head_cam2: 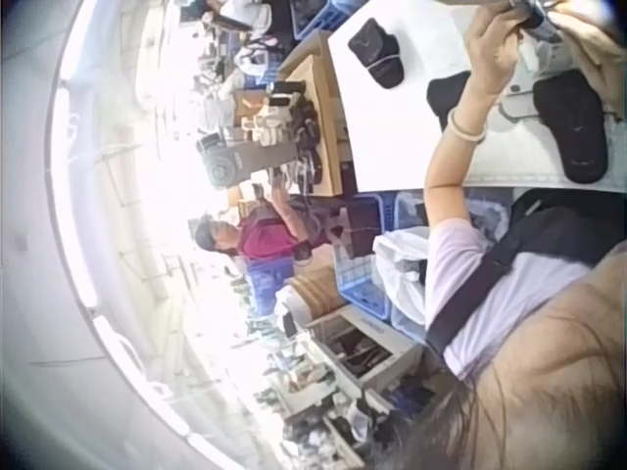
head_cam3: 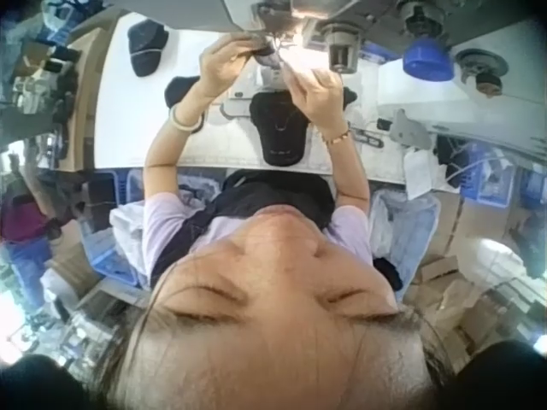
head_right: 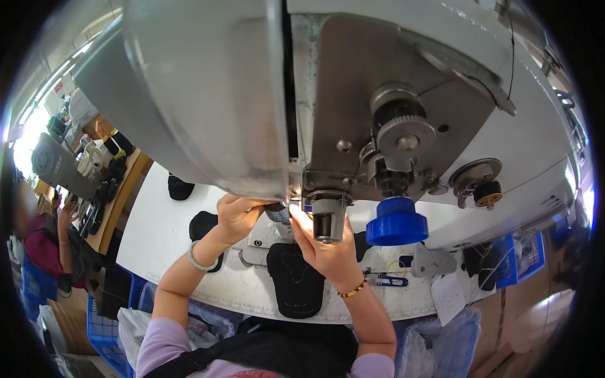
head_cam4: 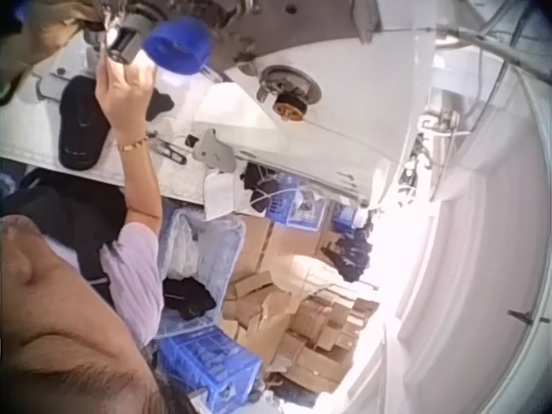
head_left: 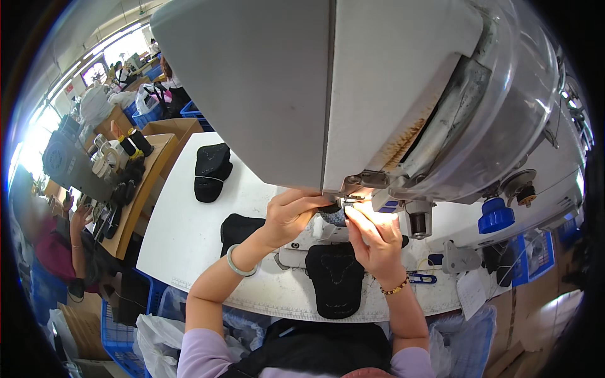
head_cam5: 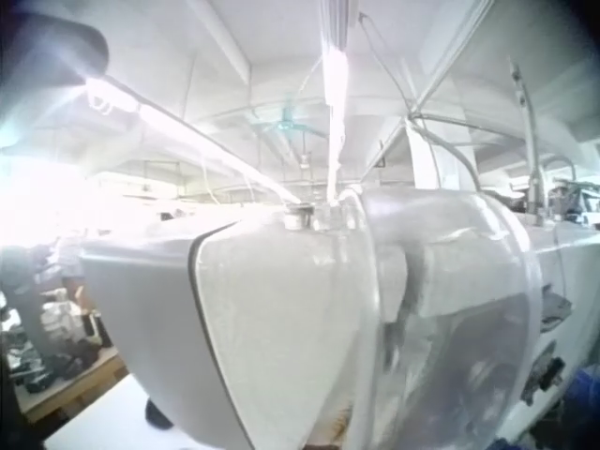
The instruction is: Use an industrial sewing machine to stitch components of a shoe upper together.
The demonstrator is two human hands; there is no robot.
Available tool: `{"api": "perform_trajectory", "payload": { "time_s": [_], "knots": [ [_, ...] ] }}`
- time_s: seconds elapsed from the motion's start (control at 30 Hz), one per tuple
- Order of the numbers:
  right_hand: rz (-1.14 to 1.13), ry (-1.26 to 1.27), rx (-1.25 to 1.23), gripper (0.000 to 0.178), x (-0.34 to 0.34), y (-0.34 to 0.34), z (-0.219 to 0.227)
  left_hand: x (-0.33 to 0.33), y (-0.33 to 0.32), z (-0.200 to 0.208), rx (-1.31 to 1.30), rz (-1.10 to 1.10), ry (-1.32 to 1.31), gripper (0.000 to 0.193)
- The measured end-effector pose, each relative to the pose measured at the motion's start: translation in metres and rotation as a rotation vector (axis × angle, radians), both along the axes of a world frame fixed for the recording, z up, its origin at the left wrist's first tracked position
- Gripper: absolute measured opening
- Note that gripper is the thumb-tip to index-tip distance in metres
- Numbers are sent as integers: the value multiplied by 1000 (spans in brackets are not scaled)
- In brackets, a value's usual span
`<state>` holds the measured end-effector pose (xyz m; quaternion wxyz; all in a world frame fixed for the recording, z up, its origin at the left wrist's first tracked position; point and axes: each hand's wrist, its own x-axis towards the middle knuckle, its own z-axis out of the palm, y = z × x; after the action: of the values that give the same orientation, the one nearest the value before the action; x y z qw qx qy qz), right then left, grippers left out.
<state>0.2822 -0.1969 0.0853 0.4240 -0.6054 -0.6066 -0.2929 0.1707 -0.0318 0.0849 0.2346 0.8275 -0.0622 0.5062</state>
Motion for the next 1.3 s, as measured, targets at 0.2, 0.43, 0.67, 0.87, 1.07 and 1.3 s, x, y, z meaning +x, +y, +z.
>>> {"api": "perform_trajectory", "payload": {
  "time_s": [0.2,0.43,0.67,0.87,1.07,1.3],
  "knots": [
    [27,87,-1,29,10,1,-8,-8,-1,15,213,16,18,26],
    [41,-128,76,31,-7,4,-5,-13,-6,25,222,4,74,31],
    [7,-46,44,26,-11,2,-4,-20,-13,29,278,19,136,32],
    [-45,-83,46,26,-6,-2,-5,-19,-27,30,338,112,152,30],
    [-17,-6,47,22,-2,-1,0,-25,-51,41,505,276,299,35],
    [-44,63,-5,22,3,-1,-5,-25,-28,30,425,76,238,36]
  ]
}}
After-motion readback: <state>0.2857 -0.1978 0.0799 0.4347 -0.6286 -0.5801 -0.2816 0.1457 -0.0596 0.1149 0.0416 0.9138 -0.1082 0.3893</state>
